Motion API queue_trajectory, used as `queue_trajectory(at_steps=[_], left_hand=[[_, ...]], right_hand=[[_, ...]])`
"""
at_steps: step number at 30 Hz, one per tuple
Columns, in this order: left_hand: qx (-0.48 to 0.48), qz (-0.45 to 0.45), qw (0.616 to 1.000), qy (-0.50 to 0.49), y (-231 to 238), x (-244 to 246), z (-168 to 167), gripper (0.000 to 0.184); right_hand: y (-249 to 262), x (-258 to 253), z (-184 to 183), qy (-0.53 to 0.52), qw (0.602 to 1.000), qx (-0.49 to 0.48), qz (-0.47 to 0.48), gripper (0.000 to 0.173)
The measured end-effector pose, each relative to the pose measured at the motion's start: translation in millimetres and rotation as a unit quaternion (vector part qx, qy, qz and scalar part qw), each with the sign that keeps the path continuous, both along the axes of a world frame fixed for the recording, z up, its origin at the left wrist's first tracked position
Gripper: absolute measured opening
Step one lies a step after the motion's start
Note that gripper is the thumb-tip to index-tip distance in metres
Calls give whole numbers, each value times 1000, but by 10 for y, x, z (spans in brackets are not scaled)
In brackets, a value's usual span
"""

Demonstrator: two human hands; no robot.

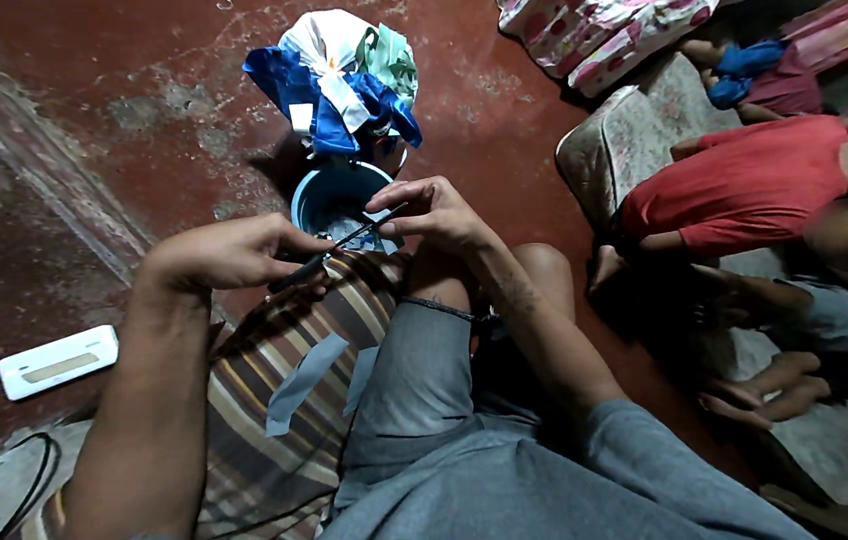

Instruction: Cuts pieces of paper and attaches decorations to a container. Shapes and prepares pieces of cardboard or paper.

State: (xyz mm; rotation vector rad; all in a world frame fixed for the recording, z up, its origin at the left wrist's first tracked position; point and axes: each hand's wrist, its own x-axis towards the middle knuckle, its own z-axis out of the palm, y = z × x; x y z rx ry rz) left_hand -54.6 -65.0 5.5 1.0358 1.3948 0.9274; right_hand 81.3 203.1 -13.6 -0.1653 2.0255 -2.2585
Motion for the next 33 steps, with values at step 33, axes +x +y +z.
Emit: queue_trajectory(at_steps=[33], left_hand=[[99, 81, 992, -18, -99, -109, -12, 45]], right_hand=[[234, -193, 37, -71, 995, 57, 42, 27]])
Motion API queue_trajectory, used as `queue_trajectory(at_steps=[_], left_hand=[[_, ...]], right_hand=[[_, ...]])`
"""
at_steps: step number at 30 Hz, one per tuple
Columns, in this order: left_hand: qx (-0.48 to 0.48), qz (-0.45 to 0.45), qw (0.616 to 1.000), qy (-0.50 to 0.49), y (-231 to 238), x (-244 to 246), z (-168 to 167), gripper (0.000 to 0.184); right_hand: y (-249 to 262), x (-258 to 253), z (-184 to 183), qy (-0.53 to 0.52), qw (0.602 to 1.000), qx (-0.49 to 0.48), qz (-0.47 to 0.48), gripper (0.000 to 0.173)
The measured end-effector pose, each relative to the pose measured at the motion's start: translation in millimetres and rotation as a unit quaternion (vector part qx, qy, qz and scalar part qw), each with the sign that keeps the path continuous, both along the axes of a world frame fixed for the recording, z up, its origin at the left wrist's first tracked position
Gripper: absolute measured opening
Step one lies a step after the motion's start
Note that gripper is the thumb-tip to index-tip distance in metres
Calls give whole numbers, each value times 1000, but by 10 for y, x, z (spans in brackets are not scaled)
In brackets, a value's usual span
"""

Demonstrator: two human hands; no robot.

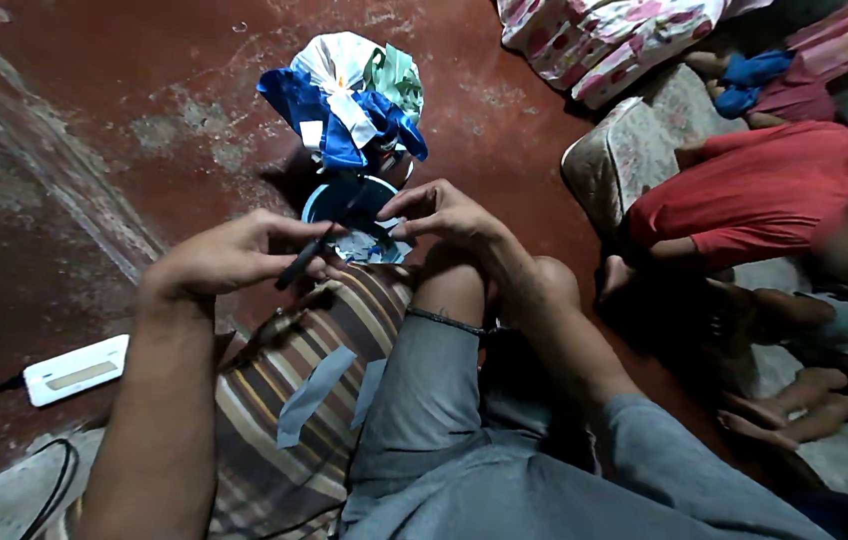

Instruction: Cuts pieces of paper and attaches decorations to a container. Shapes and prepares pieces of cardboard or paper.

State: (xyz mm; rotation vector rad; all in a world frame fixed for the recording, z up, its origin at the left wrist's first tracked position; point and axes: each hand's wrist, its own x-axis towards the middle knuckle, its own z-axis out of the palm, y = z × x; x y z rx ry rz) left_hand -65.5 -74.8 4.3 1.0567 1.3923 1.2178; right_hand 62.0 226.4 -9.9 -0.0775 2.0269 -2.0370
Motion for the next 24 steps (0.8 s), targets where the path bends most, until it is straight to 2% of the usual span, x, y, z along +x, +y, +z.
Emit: queue_trajectory(at_steps=[2, 5, 9, 11, 13, 14, 16, 17, 18, 20, 24], left_hand=[[-12, 97, 995, 12, -38, -23, 46, 43], [-72, 199, 977, 10, -11, -25, 78, 42], [-81, 216, 973, 26, -6, -25, 12, 41], [-98, 204, 973, 39, -1, -94, -19, 42], [-109, 199, 973, 29, 28, -61, -40, 41], [-110, 200, 973, 22, 45, -48, -43, 41], [-115, 195, 974, 8, 68, -30, -51, 42], [-118, 193, 974, 5, 80, -15, -53, 43], [-122, 190, 974, 7, 92, -4, -55, 44], [-125, 187, 974, 20, 115, 28, -40, 42], [-125, 195, 972, 36, 136, 97, 32, 42]], right_hand=[[233, -235, -154, -39, 997, 63, 20, 25], [453, -565, -801, -113, 981, 150, 42, 23], [519, -649, -1702, -193, 944, 262, 61, 32], [605, -704, -1885, -214, 937, 269, 69, 42], [632, -616, -1777, -213, 945, 239, 67, 43], [587, -596, -1592, -218, 945, 237, 54, 40], [281, -602, -913, -274, 923, 270, -13, 32], [243, -591, -744, -245, 934, 260, -26, 27], [351, -571, -785, -164, 964, 210, -11, 23], [398, -498, -658, -72, 988, 138, -15, 20], [207, -202, -33, -34, 994, 92, -54, 23]])
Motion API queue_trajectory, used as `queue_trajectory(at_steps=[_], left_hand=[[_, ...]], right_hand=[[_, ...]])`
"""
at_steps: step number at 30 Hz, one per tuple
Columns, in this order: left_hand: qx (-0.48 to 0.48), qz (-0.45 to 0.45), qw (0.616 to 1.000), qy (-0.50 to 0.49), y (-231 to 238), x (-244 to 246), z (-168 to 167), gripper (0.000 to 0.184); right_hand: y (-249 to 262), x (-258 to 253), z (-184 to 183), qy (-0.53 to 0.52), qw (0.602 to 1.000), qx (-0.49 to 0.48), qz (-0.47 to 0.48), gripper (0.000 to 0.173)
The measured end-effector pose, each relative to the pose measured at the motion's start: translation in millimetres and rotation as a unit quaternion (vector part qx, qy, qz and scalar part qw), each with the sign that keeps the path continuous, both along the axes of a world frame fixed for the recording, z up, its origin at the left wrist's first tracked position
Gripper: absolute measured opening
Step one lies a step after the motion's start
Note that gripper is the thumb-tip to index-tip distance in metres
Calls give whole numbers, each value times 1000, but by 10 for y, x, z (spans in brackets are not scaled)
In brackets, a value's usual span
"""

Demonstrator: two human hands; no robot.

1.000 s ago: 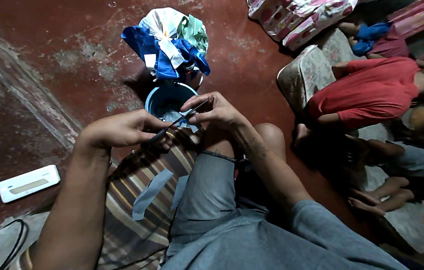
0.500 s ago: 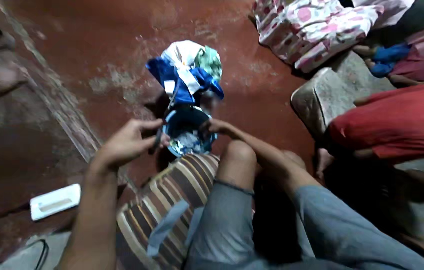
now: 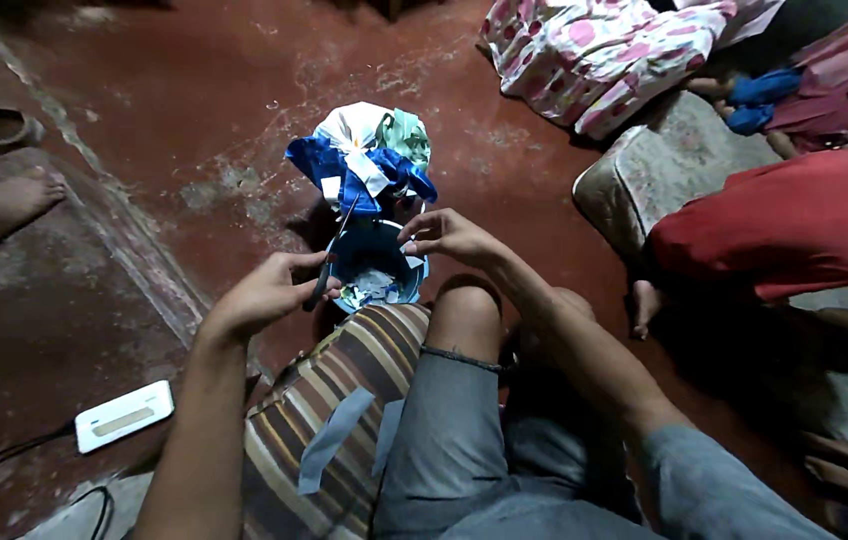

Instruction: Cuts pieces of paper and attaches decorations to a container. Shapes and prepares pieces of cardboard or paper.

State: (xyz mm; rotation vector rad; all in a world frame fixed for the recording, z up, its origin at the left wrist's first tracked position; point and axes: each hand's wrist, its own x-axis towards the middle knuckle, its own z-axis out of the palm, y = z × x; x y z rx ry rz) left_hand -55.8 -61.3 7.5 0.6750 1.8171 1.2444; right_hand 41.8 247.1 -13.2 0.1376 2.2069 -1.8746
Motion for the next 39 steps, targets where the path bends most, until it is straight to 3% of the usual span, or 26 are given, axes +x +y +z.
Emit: queue_trajectory(at_steps=[3, 5, 9, 13, 17, 23, 32, 39], left_hand=[[-4, -4, 1000, 7, -7, 11, 1, 41], [7, -4, 1000, 4, -18, 3, -1, 42], [29, -2, 1000, -4, -33, -25, 2, 43], [28, -25, 999, -11, -29, -70, -103, 43], [16, -48, 999, 14, -56, -53, -56, 43], [-1, -166, 986, 25, -272, -219, -113, 42], [-38, -249, 967, 36, -220, -170, -123, 43], [-18, -257, 966, 32, -125, -90, -134, 39]], right_hand=[[-146, 339, 127, 55, 998, -29, -6, 19], [-274, 442, 149, 89, 994, -37, -58, 15], [-462, 334, 53, 52, 968, -112, -217, 14], [-434, 308, 6, 39, 945, -180, -269, 17], [-396, 414, 64, 64, 958, -178, -214, 28], [-416, 467, 110, 118, 973, -138, -145, 40], [-381, 359, -61, 132, 977, -149, -82, 39], [-396, 503, -26, 88, 988, -119, -50, 39]])
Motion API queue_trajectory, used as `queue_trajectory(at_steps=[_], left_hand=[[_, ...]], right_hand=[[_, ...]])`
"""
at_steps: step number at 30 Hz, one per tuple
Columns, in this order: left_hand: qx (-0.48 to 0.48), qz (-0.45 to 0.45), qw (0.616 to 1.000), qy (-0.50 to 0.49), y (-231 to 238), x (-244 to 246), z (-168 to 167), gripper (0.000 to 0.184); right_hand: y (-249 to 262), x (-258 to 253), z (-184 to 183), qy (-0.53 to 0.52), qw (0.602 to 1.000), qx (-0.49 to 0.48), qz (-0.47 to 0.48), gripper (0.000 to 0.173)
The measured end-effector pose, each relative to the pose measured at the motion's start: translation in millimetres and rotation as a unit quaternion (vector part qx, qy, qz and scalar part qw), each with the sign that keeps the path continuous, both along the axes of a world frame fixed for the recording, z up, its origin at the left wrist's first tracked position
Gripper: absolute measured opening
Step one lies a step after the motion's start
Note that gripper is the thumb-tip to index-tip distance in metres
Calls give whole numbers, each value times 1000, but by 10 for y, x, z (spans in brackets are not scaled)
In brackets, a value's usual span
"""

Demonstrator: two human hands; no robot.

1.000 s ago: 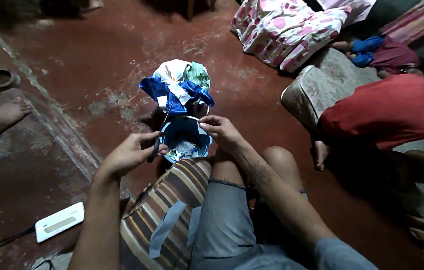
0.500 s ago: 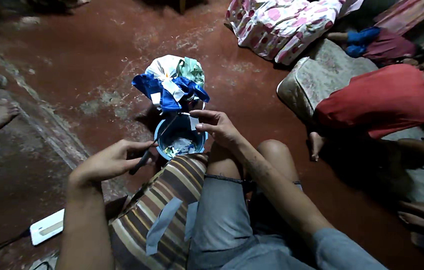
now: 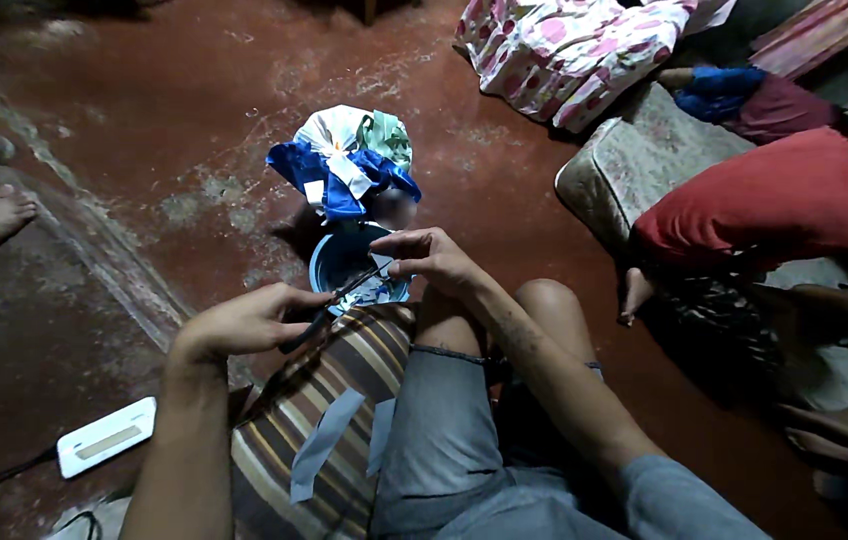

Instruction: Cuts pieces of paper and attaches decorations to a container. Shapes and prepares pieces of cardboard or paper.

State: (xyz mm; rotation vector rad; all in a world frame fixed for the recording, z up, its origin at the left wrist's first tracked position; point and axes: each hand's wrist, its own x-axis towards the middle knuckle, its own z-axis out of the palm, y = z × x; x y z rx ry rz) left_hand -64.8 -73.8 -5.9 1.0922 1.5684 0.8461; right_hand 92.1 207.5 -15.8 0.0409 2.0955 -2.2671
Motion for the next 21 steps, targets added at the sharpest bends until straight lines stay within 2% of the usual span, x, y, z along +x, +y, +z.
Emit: queue_trajectory(at_steps=[8, 13, 18, 21], left_hand=[[27, -1, 997, -65, -11, 23, 11, 42], [23, 28, 998, -42, -112, -93, 10, 47], [-4, 70, 998, 11, -293, -203, 73, 39], [-11, 44, 999, -1, -296, -194, 45, 43]], right_hand=[[34, 10, 17, 8, 998, 11, 61, 35], [-13, 25, 87, -9, 1000, -2, 13, 51], [-25, 6, 66, 20, 999, -10, -35, 26], [-37, -38, 136, 11, 999, 3, -36, 23]])
